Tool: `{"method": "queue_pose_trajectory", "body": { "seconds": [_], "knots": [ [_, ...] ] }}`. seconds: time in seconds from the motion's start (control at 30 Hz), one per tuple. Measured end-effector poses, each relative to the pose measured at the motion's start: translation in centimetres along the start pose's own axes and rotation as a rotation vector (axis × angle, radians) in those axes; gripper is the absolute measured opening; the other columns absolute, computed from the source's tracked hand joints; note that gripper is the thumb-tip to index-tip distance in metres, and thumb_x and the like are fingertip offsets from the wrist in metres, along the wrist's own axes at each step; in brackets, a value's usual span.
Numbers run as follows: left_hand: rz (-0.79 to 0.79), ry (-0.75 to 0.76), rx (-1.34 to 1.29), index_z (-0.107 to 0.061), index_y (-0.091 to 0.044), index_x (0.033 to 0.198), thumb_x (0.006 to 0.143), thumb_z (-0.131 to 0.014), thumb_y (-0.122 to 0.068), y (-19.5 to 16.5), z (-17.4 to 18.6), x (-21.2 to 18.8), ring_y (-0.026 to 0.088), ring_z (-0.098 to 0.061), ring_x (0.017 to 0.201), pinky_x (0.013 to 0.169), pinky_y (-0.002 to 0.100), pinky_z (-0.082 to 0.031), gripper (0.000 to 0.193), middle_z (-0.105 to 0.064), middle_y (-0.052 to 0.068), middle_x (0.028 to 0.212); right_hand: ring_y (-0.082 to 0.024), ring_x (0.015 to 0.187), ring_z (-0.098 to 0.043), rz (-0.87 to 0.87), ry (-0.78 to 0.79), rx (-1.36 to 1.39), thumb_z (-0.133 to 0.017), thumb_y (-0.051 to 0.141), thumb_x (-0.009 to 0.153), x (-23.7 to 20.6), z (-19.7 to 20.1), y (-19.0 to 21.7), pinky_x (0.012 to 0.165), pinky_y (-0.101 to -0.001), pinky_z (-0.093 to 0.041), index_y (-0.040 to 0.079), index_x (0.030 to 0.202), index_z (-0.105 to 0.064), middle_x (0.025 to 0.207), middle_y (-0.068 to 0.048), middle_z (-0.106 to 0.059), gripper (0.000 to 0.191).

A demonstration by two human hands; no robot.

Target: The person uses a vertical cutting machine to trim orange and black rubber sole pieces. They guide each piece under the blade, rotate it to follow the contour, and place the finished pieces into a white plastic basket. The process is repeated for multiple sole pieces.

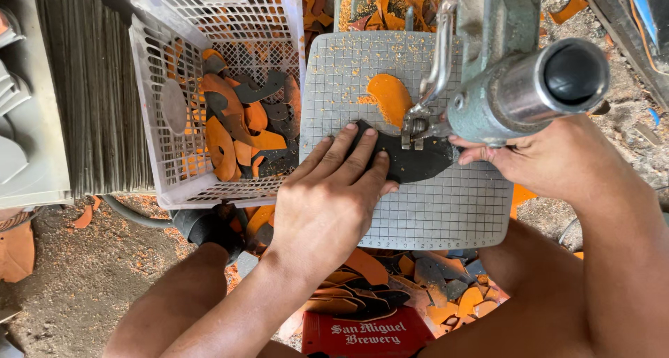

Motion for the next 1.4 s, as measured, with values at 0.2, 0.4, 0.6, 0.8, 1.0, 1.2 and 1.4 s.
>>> {"method": "queue_pose_trajectory", "body": {
  "seconds": [0.2, 0.4, 0.6, 0.8, 1.0, 1.2, 1.4],
  "knots": [
    [0.012, -0.011, 0.006, -0.077, -0.003, 0.108, 0.092, -0.075, -0.033, -0.4, -0.1, 0.1, 0.034, -0.066, 0.127, 0.106, 0.047, -0.053, 0.034, -0.072, 0.017, 0.128, -0.015, 0.087, -0.076, 0.032, -0.075, 0.021, -0.069, -0.004, 0.080, 0.8, 1.1, 1.6, 0.077, -0.0340, -0.061, 0.010, 0.097, -0.078, 0.094, -0.002, -0.079, 0.024],
    [0.028, -0.036, 0.004, -0.077, -0.003, 0.107, 0.092, -0.075, -0.032, -0.8, -0.2, 0.1, 0.035, -0.067, 0.125, 0.106, 0.048, -0.053, 0.033, -0.072, 0.018, 0.126, -0.019, 0.088, -0.074, 0.154, -0.174, -0.120, -0.080, 0.003, 0.079, 1.3, 2.2, 2.9, 0.075, -0.0347, -0.058, 0.013, 0.095, -0.079, 0.097, -0.004, -0.078, 0.018],
    [0.051, -0.077, 0.012, -0.077, -0.004, 0.107, 0.093, -0.077, -0.032, -1.1, -0.3, 0.0, 0.035, -0.069, 0.122, 0.106, 0.047, -0.054, 0.031, -0.073, 0.018, 0.126, -0.023, 0.091, -0.073, 0.206, -0.335, -0.143, -0.086, 0.013, 0.085, 0.9, 2.5, 2.1, 0.078, -0.0363, -0.058, 0.008, 0.100, -0.074, 0.100, -0.009, -0.075, 0.020],
    [0.037, 0.028, -0.047, -0.075, -0.003, 0.107, 0.091, -0.077, -0.036, -1.0, 0.1, 0.8, 0.036, -0.061, 0.130, 0.110, 0.050, -0.047, 0.036, -0.070, 0.018, 0.131, -0.023, 0.091, -0.074, 0.162, -0.318, -0.309, -0.077, 0.008, 0.096, 0.1, 1.6, 2.8, 0.083, -0.0353, -0.062, 0.012, 0.104, -0.077, 0.105, -0.009, -0.076, 0.008],
    [-0.138, 0.242, -0.135, -0.070, -0.003, 0.126, 0.085, -0.075, -0.027, 0.2, 1.8, 0.0, 0.033, -0.052, 0.139, 0.117, 0.054, -0.036, 0.047, -0.058, 0.018, 0.147, -0.034, 0.109, -0.068, 0.117, -0.356, -0.456, -0.072, 0.018, 0.095, -4.1, -1.8, 8.5, 0.094, -0.0452, -0.057, 0.004, 0.109, -0.078, 0.116, -0.017, -0.074, 0.020],
    [-0.076, 0.296, -0.111, -0.075, -0.014, 0.121, 0.082, -0.074, -0.035, 2.8, 2.0, 0.4, 0.029, -0.052, 0.138, 0.115, 0.054, -0.037, 0.044, -0.062, 0.009, 0.144, -0.041, 0.122, -0.061, 0.173, -0.303, -0.521, -0.067, 0.028, 0.096, -3.8, -3.2, 10.5, 0.107, -0.0512, -0.047, -0.009, 0.117, -0.073, 0.121, -0.025, -0.071, 0.043],
    [-0.093, 0.283, -0.031, -0.078, -0.016, 0.115, 0.083, -0.074, -0.038, 2.6, 1.6, 0.1, 0.026, -0.054, 0.137, 0.113, 0.057, -0.038, 0.039, -0.066, 0.004, 0.139, -0.041, 0.119, -0.061, 0.183, -0.284, -0.483, -0.067, 0.027, 0.095, -3.2, -2.9, 10.2, 0.110, -0.0522, -0.044, -0.012, 0.117, -0.071, 0.116, -0.024, -0.071, 0.045]
  ]
}}
Point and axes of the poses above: each hand's wrist, its own x-axis towards the middle knuckle, its own z-axis out of the back of the hand, y = z × x, the point moved 8 cm from there along x, towards the middle knuckle
